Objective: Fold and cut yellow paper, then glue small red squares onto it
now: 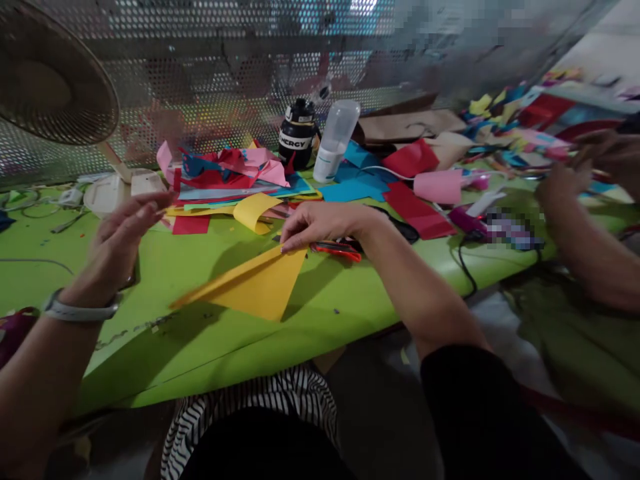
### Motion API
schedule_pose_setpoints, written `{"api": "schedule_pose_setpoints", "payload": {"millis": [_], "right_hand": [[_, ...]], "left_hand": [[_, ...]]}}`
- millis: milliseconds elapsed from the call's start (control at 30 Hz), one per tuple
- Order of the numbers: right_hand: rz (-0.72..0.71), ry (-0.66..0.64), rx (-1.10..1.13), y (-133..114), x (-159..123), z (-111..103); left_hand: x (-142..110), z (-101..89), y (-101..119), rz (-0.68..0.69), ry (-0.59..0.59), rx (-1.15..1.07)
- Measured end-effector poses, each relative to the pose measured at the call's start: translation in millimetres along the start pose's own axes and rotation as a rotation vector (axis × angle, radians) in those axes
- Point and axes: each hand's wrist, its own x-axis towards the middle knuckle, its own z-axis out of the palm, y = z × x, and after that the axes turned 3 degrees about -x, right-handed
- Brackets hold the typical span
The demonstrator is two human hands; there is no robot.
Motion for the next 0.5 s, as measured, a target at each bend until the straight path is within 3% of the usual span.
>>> {"api": "schedule_pose_setpoints", "payload": {"millis": [100, 200, 233, 300, 367, 433, 467, 500], "right_hand": [[0.011, -0.142, 0.008, -26, 12, -3], [-0.018, -0.29, 0.022, -41, 28, 0], [-0.049, -0.287, 0.026, -42, 33, 1], [-0.14, -0.098, 0.079, -38, 38, 1], [-0.211, 0.302, 0.217, -28, 39, 5], [-0.176, 0.672, 0.399, -13, 39, 17], [-0.118, 0.709, 0.463, -6, 38, 27], [-0.074, 0.641, 0.498, 0, 38, 39]], "left_hand": [[-3, 11.6, 7, -0.269, -0.466, -0.023], [-14, 32.3, -4, -0.445, -0.75, -0.06], [-18, 37.2, -10, -0.475, -0.783, -0.05], [-22, 41.5, -21, -0.497, -0.692, -0.082], [-24, 40.6, -28, -0.533, -0.48, -0.186], [-23, 39.0, -33, -0.576, -0.268, -0.306], [-22, 39.1, -35, -0.586, -0.182, -0.359], [-22, 40.0, -37, -0.583, -0.112, -0.407]]}}
